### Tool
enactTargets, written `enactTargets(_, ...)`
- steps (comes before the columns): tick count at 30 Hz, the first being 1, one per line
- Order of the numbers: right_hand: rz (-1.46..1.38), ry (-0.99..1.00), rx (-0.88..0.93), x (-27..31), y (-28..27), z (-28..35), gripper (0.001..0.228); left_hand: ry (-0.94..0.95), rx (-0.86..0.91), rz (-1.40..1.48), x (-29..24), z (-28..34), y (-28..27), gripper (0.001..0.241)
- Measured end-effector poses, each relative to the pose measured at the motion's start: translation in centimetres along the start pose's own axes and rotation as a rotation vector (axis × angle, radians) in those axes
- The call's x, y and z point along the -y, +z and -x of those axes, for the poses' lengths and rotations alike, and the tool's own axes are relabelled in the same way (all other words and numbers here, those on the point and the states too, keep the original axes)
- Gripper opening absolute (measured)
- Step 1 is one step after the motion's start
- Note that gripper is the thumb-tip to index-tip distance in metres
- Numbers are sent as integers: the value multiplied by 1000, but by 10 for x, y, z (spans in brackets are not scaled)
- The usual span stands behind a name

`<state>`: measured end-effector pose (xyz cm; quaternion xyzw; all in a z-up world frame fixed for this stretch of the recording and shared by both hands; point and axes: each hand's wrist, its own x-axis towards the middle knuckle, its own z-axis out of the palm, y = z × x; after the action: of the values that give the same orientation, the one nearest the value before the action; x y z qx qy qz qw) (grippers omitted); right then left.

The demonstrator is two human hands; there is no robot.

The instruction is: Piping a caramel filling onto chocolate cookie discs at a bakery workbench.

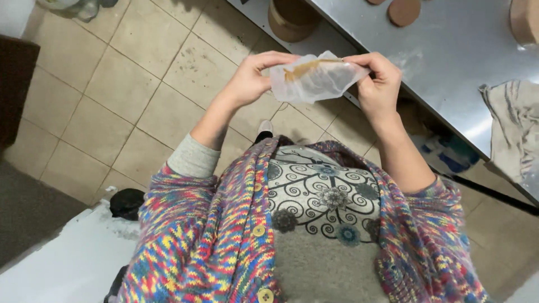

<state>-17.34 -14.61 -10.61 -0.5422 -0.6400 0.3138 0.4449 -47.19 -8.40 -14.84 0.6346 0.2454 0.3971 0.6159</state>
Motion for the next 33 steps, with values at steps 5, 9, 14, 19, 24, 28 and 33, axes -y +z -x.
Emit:
enactTargets(5,99,-26,-33,-4,-18,23,6,-24,193,512,-60,-7,4,63)
enactTargets(9,156,-4,-52,-12,-24,48,7,-203,133,-288,-85,-21,60,72)
enactTargets(14,102,-9,-158,-27,-43,75,5,-147,173,-919,-66,-31,102,68)
enactTargets(19,-19,109,-51,-32,-80,101,27,-485,172,-752,-61,-31,132,45)
enactTargets(24,338,124,-87,-114,-188,139,42,-501,90,-644,-46,-25,148,44)
enactTargets(28,655,91,-245,-209,-276,172,38,-662,0,-645,-43,-10,154,43)
enactTargets(33,687,141,-381,-252,-308,135,41,-614,-39,-771,-42,14,145,46)
